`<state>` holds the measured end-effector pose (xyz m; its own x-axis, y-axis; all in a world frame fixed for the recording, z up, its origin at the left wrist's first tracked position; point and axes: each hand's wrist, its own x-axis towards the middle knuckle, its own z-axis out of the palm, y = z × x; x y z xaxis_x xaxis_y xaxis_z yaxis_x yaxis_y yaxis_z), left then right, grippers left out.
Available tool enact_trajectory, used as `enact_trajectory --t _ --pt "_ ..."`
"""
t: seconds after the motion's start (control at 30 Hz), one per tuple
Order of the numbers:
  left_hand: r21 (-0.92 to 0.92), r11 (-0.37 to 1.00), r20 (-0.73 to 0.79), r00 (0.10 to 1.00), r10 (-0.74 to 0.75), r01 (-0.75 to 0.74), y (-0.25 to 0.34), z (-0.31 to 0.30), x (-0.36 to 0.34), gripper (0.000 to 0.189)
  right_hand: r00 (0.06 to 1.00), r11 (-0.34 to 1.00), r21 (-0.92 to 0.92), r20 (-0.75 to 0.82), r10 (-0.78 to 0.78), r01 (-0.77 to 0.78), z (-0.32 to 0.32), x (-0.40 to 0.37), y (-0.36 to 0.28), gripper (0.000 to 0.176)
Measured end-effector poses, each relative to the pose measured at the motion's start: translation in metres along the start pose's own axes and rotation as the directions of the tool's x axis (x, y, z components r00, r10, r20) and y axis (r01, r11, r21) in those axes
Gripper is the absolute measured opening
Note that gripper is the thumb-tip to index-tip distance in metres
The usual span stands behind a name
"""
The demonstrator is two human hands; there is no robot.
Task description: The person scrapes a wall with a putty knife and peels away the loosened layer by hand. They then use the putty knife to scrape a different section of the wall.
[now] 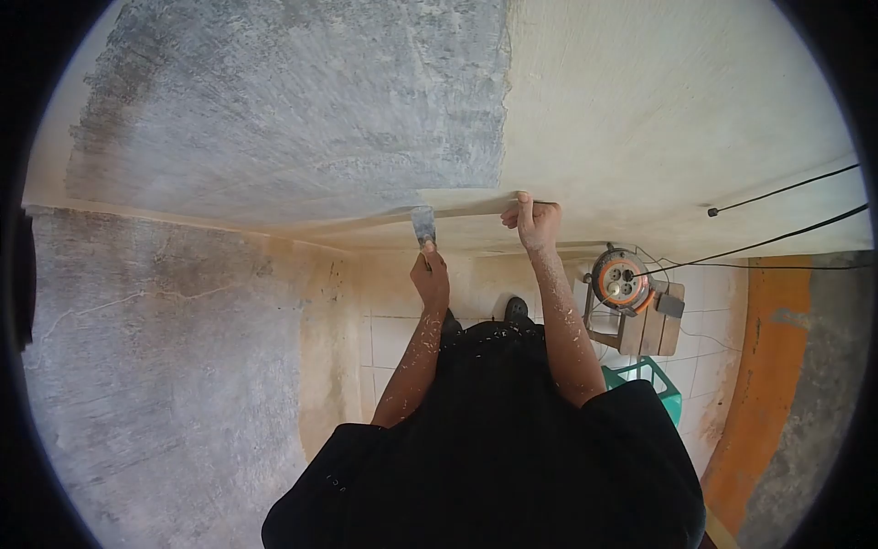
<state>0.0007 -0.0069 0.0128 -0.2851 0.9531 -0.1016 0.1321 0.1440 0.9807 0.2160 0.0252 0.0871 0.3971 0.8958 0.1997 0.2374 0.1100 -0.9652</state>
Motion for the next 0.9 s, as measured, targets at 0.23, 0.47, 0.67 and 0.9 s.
enact_trajectory --t 0.23,0.47,0.67,0.9 --pt "-0.039 0.993 0.006 0.994 0.113 -0.113 0.011 0.007 0.013 0.049 1.0 0.999 -0.024 -0.008 -0.025 0.025 0.0 0.0 -0.005 0.069" --pt "0.091 0.989 0.002 0.993 0.114 -0.114 -0.003 -0.017 0.01 0.049 0.999 0.999 -0.035 0.009 -0.032 0.032 -0.001 0.001 -0.001 0.076" --pt "0.186 0.961 0.109 0.976 0.188 -0.205 -0.004 -0.048 0.024 0.045 1.0 0.999 -0.03 -0.002 -0.013 0.013 0.001 0.002 -0.003 0.074" --pt "0.194 0.972 0.53 0.819 -0.22 0.135 0.069 -0.113 0.045 0.044 0.997 0.998 0.011 0.041 0.061 -0.062 -0.002 -0.002 -0.009 0.072"
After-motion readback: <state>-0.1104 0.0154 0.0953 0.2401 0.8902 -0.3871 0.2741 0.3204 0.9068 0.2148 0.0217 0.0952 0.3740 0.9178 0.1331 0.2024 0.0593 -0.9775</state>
